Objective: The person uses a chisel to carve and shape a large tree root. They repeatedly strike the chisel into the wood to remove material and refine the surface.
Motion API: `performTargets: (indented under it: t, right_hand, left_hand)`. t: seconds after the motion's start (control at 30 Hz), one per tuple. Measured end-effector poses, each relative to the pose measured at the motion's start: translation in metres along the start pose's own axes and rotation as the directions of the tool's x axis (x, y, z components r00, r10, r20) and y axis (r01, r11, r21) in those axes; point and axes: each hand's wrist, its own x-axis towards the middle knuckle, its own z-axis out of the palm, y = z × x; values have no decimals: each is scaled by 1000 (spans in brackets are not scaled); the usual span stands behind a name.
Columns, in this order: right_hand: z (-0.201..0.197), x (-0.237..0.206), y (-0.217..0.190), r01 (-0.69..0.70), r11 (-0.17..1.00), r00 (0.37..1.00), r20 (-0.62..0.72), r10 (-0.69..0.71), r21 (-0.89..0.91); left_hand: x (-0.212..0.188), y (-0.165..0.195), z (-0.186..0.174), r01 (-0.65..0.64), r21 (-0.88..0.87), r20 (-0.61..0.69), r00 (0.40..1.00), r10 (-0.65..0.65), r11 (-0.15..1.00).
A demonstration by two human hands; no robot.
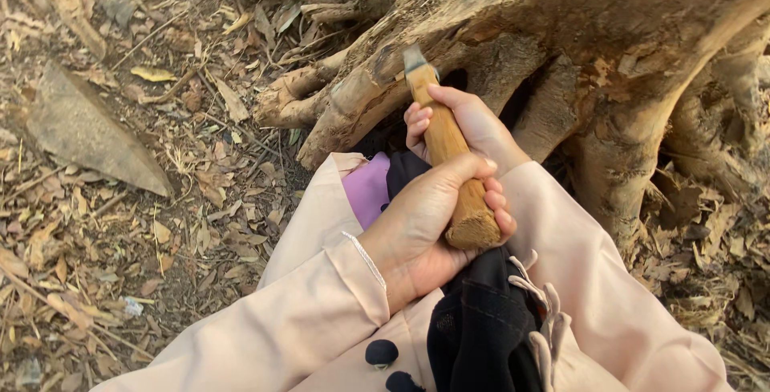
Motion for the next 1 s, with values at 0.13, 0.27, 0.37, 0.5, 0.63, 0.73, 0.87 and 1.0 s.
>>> performTargets:
  t: [0.13,0.27,0.37,0.5,0.63,0.73,0.87,1.0]
  right_hand:
    - [14,17,-7,32,969,992,-109,-61,-246]
    - [8,32,-12,-43,938,961,-272,-55,-343]
    - [-5,38,-16,-122,840,935,-344,-81,-529]
    - [-20,50,-21,-297,671,889,-453,-65,-679]
    - [-23,62,-27,-356,624,868,-494,-56,-696]
    - [-23,61,-32,-375,577,855,-511,-86,-725]
    - [-21,58,-34,-379,471,861,-490,-136,-797]
    - [-16,74,-29,-400,467,857,-503,-115,-788]
  left_hand:
    - [15,10,-12,-22,-96,31,999,25,995]
    - [40,11,-22,-53,-115,-22,998,51,992]
    - [55,0,-30,-19,90,-138,990,31,996]
    - [80,-4,-43,76,94,-60,996,-71,993]
    - [107,10,-54,90,144,27,995,-95,985]
    - [119,9,-58,90,151,66,993,-100,984]
    - [120,-1,-58,7,143,58,998,-16,990]
    - [115,1,-57,-53,102,5,999,52,993]
